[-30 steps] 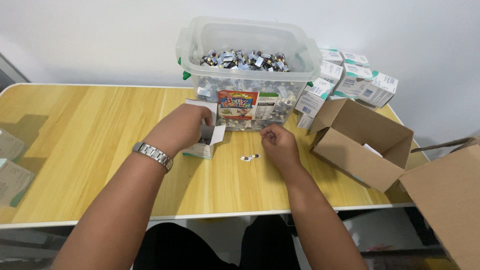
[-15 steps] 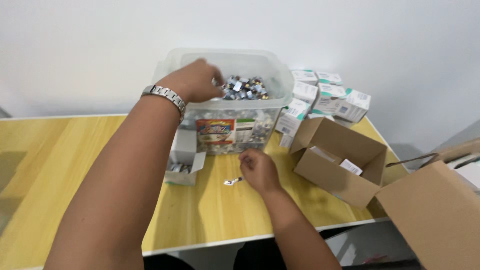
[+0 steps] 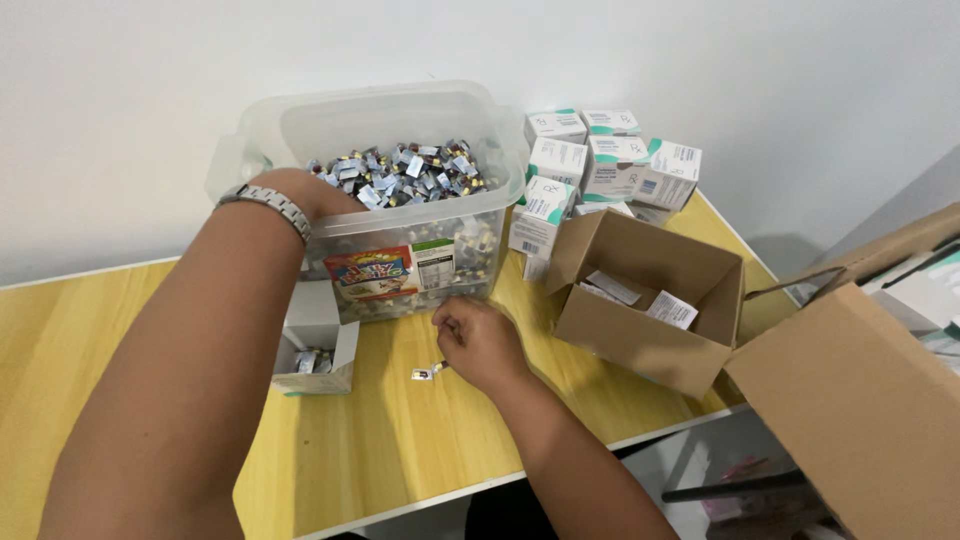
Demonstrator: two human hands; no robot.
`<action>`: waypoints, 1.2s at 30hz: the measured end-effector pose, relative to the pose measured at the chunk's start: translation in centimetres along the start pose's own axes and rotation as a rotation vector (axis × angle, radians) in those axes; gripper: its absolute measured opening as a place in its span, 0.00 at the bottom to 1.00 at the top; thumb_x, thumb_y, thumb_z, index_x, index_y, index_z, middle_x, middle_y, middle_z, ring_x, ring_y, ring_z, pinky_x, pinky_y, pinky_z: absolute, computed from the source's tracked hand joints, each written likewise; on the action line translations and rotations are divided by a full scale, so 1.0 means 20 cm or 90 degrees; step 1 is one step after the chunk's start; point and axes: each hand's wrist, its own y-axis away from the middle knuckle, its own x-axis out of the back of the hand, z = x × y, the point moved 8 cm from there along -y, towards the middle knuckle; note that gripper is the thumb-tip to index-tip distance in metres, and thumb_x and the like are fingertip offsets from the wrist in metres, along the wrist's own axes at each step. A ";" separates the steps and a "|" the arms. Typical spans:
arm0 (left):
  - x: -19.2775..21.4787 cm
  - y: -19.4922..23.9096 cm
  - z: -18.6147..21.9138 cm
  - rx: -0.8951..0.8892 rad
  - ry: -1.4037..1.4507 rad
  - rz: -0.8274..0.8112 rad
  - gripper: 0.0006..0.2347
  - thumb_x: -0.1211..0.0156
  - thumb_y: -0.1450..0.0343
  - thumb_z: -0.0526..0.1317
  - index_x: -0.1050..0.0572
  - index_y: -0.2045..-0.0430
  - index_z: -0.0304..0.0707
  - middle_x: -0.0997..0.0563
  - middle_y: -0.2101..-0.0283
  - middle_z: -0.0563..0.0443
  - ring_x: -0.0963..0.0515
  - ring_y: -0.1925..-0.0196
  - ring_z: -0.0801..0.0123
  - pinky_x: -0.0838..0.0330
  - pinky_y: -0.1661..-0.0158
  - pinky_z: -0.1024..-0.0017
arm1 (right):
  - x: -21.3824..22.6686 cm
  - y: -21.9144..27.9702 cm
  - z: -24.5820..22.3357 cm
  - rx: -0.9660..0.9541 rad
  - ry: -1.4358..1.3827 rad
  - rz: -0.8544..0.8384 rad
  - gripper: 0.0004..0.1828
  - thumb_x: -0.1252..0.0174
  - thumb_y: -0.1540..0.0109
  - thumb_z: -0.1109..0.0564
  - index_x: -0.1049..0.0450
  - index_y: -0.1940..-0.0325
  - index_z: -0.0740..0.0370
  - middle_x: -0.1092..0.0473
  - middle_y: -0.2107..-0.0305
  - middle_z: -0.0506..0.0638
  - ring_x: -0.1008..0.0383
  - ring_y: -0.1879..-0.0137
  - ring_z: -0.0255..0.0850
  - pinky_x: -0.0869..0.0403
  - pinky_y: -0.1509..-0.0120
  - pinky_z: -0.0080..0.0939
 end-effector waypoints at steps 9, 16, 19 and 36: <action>0.03 0.10 0.02 -0.012 0.027 -0.008 0.27 0.33 0.42 0.54 0.23 0.45 0.63 0.21 0.40 0.51 0.24 0.39 0.56 0.31 0.42 0.54 | -0.02 -0.01 0.01 0.023 0.005 0.000 0.06 0.38 0.45 0.65 0.23 0.65 0.60 0.25 0.73 0.52 0.23 0.67 0.44 0.25 0.62 0.42; -0.04 0.06 0.07 -0.051 0.095 -0.061 0.25 0.32 0.43 0.52 0.21 0.49 0.64 0.19 0.43 0.52 0.22 0.42 0.57 0.29 0.44 0.54 | -0.06 -0.01 0.09 -0.011 -0.005 -0.018 0.06 0.38 0.45 0.65 0.23 0.64 0.61 0.25 0.73 0.52 0.22 0.68 0.42 0.25 0.63 0.41; -0.02 0.03 0.12 -0.130 0.212 -0.037 0.19 0.32 0.43 0.48 0.18 0.56 0.56 0.14 0.53 0.52 0.18 0.50 0.61 0.26 0.49 0.59 | -0.06 -0.01 0.11 -0.023 -0.021 -0.015 0.06 0.38 0.45 0.65 0.23 0.64 0.61 0.24 0.72 0.51 0.22 0.68 0.40 0.25 0.63 0.39; 0.37 0.54 0.15 -0.320 0.979 0.143 0.03 0.41 0.33 0.35 0.25 0.68 0.41 0.23 0.70 0.54 0.26 0.78 0.79 0.43 0.86 0.88 | -0.13 -0.03 0.27 -0.090 -0.038 -0.028 0.05 0.38 0.43 0.65 0.22 0.63 0.61 0.24 0.74 0.49 0.24 0.70 0.33 0.26 0.64 0.35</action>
